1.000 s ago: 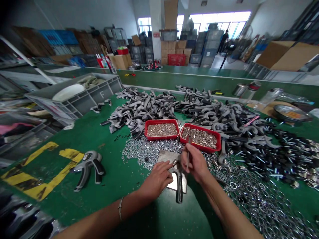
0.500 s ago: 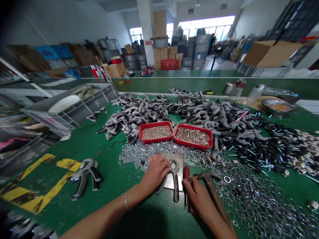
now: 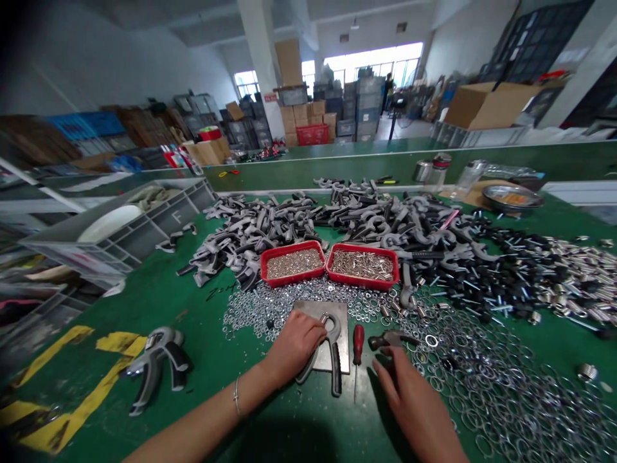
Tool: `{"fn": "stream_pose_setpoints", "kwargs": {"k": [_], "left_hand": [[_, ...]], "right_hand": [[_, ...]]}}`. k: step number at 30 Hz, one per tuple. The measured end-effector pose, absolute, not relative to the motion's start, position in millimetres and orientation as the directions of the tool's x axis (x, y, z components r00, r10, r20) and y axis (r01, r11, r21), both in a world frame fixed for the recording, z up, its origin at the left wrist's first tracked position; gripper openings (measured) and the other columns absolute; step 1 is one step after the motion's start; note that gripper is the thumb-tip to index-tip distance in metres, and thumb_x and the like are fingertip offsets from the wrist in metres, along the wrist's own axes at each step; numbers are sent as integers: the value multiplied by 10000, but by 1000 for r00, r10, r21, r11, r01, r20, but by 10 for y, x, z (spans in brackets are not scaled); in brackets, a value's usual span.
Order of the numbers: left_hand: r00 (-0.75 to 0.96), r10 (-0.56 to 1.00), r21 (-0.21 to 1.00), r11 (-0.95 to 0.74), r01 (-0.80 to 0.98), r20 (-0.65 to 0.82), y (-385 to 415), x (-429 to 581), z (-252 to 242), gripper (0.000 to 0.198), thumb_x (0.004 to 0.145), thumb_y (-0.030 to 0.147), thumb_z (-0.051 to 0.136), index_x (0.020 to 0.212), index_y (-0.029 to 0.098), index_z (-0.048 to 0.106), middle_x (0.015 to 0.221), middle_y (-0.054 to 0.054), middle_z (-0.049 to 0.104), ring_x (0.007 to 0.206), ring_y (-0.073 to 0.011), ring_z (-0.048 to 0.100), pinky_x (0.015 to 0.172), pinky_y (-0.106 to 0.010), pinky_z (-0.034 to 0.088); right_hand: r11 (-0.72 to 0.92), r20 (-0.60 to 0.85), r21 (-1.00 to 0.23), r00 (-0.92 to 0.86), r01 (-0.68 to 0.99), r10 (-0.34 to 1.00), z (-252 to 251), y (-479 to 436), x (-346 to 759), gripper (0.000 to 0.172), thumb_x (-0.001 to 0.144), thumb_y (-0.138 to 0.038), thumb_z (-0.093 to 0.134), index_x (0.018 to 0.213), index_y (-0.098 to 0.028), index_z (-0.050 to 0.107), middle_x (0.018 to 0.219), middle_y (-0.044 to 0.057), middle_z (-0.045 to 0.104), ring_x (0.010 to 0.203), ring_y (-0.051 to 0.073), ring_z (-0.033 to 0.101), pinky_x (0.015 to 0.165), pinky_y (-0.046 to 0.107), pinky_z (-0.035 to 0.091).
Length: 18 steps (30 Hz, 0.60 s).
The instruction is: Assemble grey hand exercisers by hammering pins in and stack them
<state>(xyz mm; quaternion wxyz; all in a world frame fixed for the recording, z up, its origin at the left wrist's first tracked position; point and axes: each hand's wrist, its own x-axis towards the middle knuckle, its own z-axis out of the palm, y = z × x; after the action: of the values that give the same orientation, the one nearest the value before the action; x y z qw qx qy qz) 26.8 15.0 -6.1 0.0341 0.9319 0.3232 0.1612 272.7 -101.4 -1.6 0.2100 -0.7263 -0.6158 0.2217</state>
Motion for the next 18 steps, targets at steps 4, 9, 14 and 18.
{"fn": "stream_pose_setpoints", "kwargs": {"k": [4, 9, 14, 18], "left_hand": [[853, 488, -13, -867, 499, 185, 209, 329, 92, 291, 1011, 164, 380, 911, 129, 651, 874, -91, 637, 839, -225, 554, 843, -411, 382], [872, 471, 27, -881, 472, 136, 213, 322, 146, 271, 1009, 173, 392, 963, 132, 656, 934, -93, 641, 896, -229, 569, 870, -407, 394], [704, 684, 418, -706, 572, 191, 103, 115, 86, 247, 965, 270, 545, 1198, 202, 593, 1154, -68, 629, 1103, -221, 549, 992, -403, 397], [565, 793, 507, -593, 626, 229, -21, 28, 111, 460, 848, 328, 689, 1258, 195, 529, 1256, -106, 562, 1214, -278, 475, 1066, -480, 348]], "right_hand": [[-53, 77, -322, 83, 945, 994, -90, -1261, 3031, 348, 930, -488, 436, 1071, -226, 617, 1022, 137, 665, 906, 316, 643, 816, 457, 509], [-38, 59, -229, 53, 973, 997, -172, -1339, 3184, 264, 907, -423, 457, 797, -221, 586, 787, 111, 635, 738, 300, 617, 710, 452, 492], [-77, 83, -489, 134, 869, 988, 20, -1207, 3153, 300, 875, -493, 495, 944, -214, 580, 847, 114, 665, 745, 282, 642, 680, 395, 512], [-68, -111, -699, -14, 712, 994, 323, -1038, 2933, 353, 923, -528, 421, 1096, -256, 568, 801, 55, 692, 658, 247, 650, 622, 352, 515]]}}
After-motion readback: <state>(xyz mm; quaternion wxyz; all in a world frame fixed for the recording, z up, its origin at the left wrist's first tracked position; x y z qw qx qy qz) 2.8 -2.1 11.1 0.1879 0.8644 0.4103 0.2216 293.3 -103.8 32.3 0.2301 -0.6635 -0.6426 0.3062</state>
